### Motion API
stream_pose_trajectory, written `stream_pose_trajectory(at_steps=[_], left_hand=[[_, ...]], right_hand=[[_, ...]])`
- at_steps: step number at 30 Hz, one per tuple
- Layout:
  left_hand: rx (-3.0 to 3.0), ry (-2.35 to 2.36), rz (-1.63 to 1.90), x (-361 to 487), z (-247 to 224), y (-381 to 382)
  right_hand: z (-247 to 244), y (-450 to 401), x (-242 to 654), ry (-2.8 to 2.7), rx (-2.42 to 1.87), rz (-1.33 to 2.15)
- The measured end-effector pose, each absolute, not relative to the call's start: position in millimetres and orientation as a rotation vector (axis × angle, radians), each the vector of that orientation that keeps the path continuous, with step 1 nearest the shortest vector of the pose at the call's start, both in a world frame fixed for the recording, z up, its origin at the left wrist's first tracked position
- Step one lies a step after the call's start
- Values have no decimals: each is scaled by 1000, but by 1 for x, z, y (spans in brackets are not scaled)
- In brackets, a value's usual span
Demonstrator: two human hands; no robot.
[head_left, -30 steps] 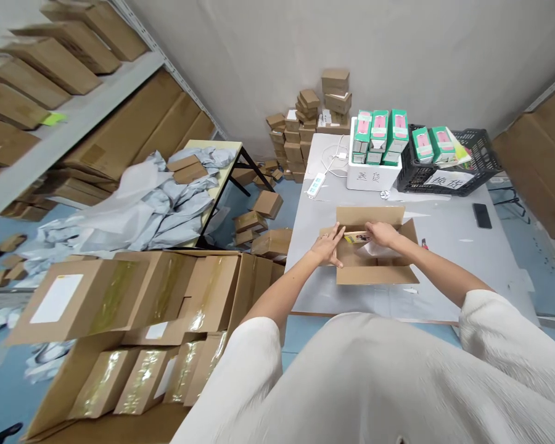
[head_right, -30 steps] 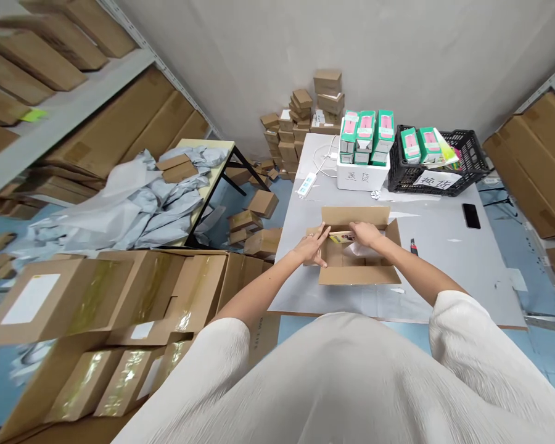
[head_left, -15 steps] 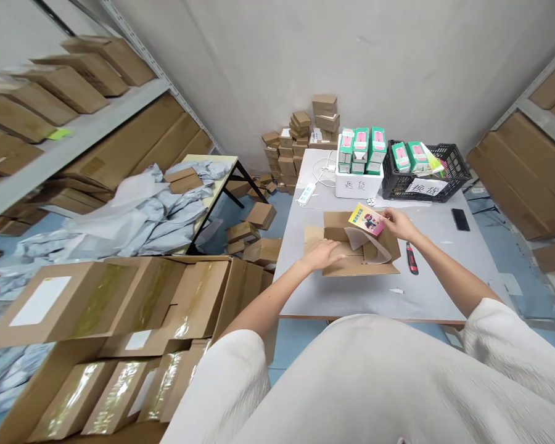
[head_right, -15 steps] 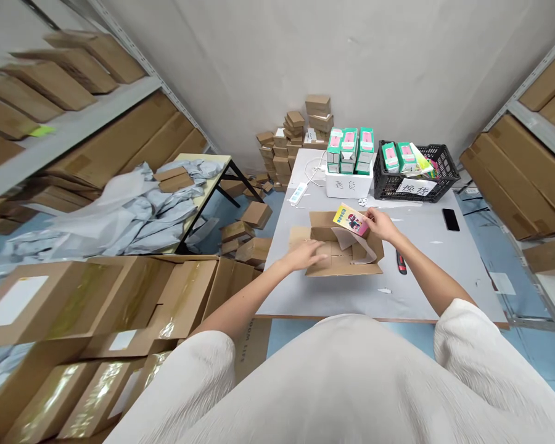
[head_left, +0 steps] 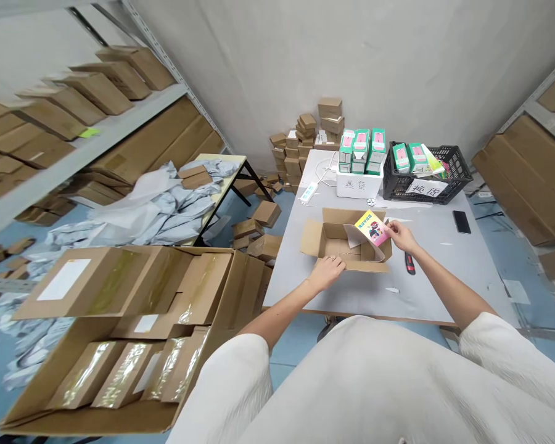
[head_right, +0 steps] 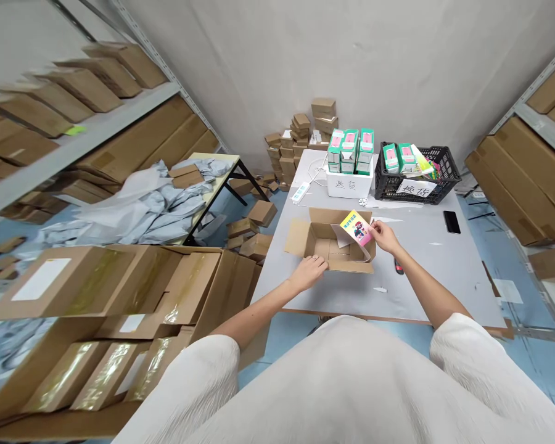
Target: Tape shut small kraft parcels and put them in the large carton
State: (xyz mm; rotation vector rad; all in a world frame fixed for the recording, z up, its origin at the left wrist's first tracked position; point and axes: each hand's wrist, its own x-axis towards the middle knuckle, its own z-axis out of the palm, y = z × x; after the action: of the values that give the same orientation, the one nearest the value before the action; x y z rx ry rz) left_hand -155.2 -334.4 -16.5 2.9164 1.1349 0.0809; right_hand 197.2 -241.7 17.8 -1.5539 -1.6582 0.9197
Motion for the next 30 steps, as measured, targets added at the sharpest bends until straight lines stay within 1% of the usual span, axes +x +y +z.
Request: stream_pose_trajectory(at_steps=[4, 8, 16, 22, 27, 30], left_hand=[[2821, 1172, 85, -156, -28, -326], [2698, 1216, 96, -154, -30, -308], [2628, 1340, 160, -129, -15, -248], [2629, 1411, 136, -119, -3, -210], [2606, 1447, 91, -121, 5, -213], [2539, 1460, 253, -125, 12, -231]], right_hand=[[11, -242, 188, -1631, -1578, 965], [14, -232, 178, -1620, -1593, 914], [34, -207, 176, -1483, -1525, 821], [39, -206, 184, -1356, -1477, 895], [40, -225, 184, -1255, -1440, 969], [43, -243, 178, -1207, -1408, 1018]])
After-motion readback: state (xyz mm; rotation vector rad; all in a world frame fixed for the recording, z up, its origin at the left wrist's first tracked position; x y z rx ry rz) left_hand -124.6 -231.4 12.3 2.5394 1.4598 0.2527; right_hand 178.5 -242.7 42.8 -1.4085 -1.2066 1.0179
